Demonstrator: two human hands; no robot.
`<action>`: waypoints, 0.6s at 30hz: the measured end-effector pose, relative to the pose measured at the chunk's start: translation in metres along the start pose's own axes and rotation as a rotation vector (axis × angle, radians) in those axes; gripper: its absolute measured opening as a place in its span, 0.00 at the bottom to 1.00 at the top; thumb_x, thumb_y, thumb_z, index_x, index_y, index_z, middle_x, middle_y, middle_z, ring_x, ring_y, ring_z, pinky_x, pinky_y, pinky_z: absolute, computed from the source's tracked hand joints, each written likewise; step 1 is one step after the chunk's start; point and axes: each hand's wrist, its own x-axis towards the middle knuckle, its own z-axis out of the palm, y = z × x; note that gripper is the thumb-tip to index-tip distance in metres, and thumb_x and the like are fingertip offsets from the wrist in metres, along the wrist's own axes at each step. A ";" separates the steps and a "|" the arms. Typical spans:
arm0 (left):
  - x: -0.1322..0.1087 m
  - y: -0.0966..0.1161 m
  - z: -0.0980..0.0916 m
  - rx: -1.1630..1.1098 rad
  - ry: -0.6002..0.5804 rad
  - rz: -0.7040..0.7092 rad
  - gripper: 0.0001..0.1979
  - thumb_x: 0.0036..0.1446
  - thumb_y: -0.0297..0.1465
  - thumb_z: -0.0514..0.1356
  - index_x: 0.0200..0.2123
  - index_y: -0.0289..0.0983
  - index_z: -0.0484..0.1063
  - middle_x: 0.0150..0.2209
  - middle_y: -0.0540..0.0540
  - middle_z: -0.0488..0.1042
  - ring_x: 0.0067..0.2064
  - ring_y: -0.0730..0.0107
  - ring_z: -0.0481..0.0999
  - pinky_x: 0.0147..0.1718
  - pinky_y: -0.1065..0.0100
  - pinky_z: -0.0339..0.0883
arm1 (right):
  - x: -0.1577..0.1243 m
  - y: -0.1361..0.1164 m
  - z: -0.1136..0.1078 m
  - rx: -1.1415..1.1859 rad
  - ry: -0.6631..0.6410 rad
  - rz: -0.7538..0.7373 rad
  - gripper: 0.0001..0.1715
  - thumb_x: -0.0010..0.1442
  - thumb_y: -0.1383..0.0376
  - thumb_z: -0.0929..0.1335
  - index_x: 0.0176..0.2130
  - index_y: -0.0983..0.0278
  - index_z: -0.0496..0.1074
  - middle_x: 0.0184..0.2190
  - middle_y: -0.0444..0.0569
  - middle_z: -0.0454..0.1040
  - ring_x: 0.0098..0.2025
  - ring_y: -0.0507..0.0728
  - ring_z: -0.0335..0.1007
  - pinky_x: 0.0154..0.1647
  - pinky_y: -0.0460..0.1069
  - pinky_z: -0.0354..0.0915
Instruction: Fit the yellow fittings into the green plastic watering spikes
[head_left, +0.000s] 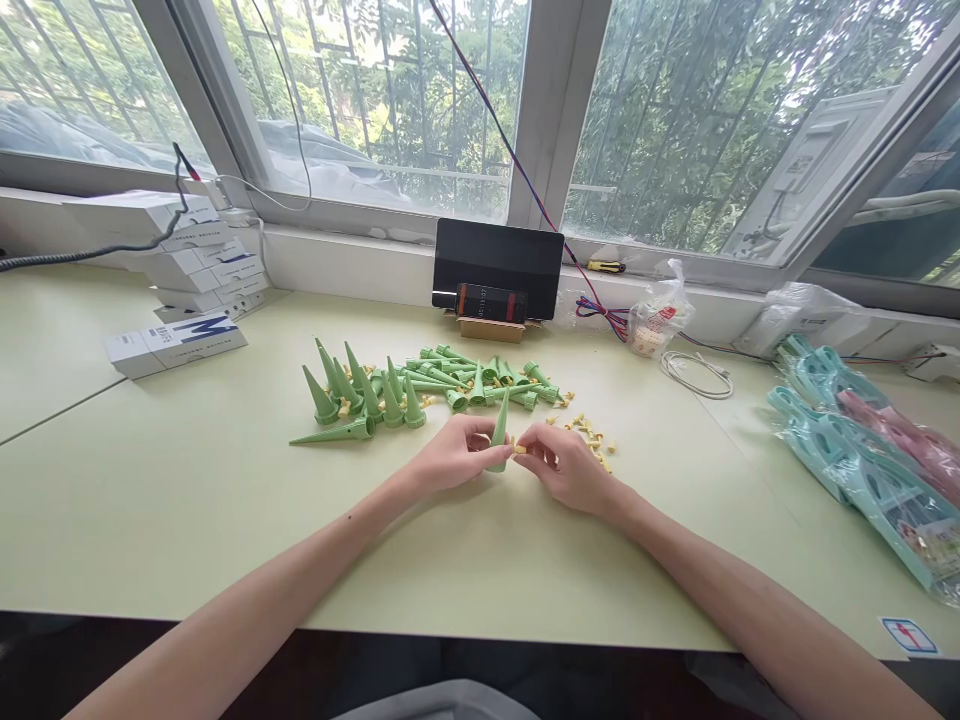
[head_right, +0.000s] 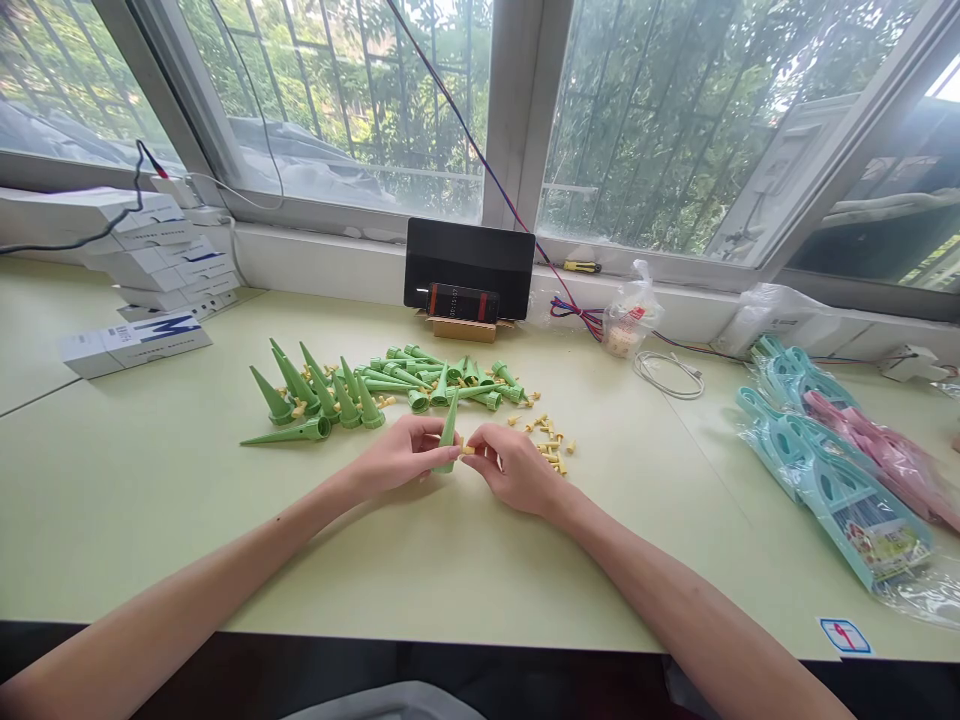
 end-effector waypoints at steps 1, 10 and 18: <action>0.000 0.000 0.000 0.000 -0.001 0.000 0.13 0.57 0.38 0.60 0.35 0.32 0.76 0.25 0.51 0.67 0.23 0.79 0.61 0.19 0.76 0.54 | 0.000 0.000 0.000 -0.003 -0.004 -0.003 0.07 0.65 0.64 0.65 0.33 0.63 0.66 0.26 0.43 0.68 0.26 0.50 0.59 0.28 0.45 0.57; 0.001 -0.002 -0.001 -0.028 -0.036 0.012 0.11 0.56 0.36 0.61 0.34 0.32 0.75 0.28 0.50 0.69 0.25 0.79 0.64 0.20 0.77 0.57 | 0.002 -0.001 -0.001 -0.017 -0.065 -0.007 0.15 0.68 0.65 0.61 0.27 0.63 0.62 0.22 0.42 0.64 0.24 0.50 0.57 0.28 0.45 0.55; 0.001 0.000 -0.001 -0.016 0.005 -0.023 0.11 0.56 0.36 0.61 0.35 0.33 0.76 0.26 0.50 0.69 0.23 0.79 0.64 0.20 0.77 0.57 | 0.001 -0.001 -0.002 0.006 -0.024 0.015 0.06 0.66 0.62 0.65 0.36 0.62 0.67 0.26 0.42 0.68 0.26 0.50 0.61 0.28 0.45 0.59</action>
